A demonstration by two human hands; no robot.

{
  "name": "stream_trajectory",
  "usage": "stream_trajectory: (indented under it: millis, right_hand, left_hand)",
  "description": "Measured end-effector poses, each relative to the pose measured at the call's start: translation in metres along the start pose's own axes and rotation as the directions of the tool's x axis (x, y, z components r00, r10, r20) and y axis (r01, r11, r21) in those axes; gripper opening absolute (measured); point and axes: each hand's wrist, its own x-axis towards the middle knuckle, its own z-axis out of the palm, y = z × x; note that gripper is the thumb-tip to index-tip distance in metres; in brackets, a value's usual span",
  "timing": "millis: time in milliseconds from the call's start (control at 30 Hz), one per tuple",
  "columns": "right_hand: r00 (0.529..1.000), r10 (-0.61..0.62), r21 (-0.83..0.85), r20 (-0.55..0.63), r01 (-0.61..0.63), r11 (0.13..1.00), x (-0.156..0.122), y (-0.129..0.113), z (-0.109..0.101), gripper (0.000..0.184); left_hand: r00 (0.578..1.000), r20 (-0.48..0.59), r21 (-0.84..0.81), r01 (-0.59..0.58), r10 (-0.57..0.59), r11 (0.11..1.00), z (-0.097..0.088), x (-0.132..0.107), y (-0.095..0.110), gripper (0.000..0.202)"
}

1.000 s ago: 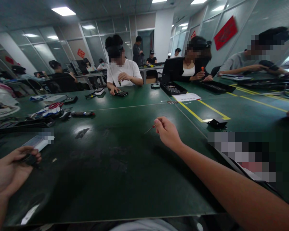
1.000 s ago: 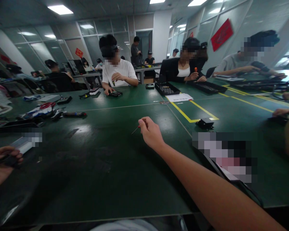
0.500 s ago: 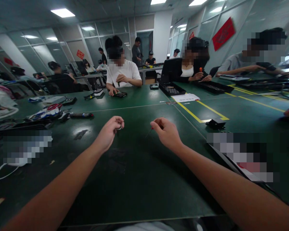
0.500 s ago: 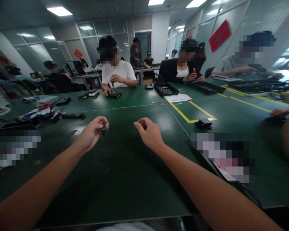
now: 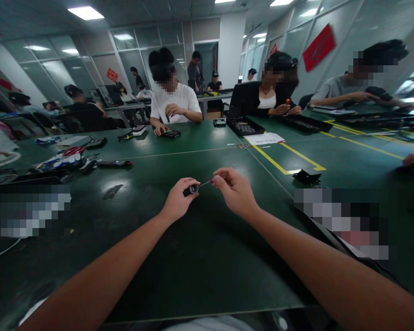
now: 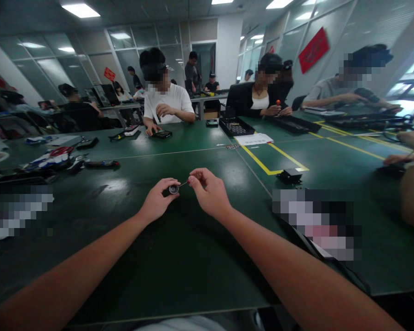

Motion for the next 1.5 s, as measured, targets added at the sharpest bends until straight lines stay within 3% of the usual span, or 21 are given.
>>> stream_trajectory:
  millis: [167, 367, 567, 733, 1033, 1167, 1500]
  right_hand:
    - [1.000, -0.004, -0.021, 0.011, 0.004, 1.000, 0.000, 0.007, 0.003, 0.021]
    - [1.000, -0.026, -0.042, 0.005, 0.026, 0.999, 0.002, 0.008, 0.001, 0.020]
    - [0.990, -0.040, -0.056, 0.133, 0.048, 0.997, -0.001, 0.004, -0.002, 0.017]
    - [0.994, -0.095, -0.155, 0.048, 0.101, 0.983, -0.006, -0.002, 0.002, 0.037]
    - [0.993, -0.106, -0.190, 0.053, 0.114, 0.975, -0.007, -0.006, 0.001, 0.029]
    - [0.996, -0.063, -0.205, 0.060, 0.074, 0.976, -0.006, -0.007, 0.000, 0.036]
    - [0.996, -0.070, -0.156, 0.056, 0.078, 0.985, -0.005, -0.004, 0.001, 0.013]
  left_hand:
    - [0.996, -0.010, -0.042, 0.093, -0.093, 0.995, 0.003, 0.001, -0.006, 0.042]
    - [0.999, -0.013, -0.051, 0.033, -0.034, 0.998, 0.003, 0.001, -0.007, 0.037]
    - [0.996, -0.024, -0.084, 0.079, -0.081, 0.993, 0.003, 0.001, -0.008, 0.038]
    - [0.997, -0.016, -0.089, 0.067, -0.069, 0.994, 0.004, 0.002, -0.006, 0.038]
    - [0.999, -0.010, -0.083, 0.050, -0.051, 0.995, 0.003, 0.000, -0.004, 0.038]
    - [1.000, 0.007, -0.044, 0.020, -0.019, 0.999, 0.004, 0.000, -0.005, 0.040]
    - [0.999, -0.009, -0.014, 0.043, -0.044, 0.999, 0.004, 0.000, -0.005, 0.040]
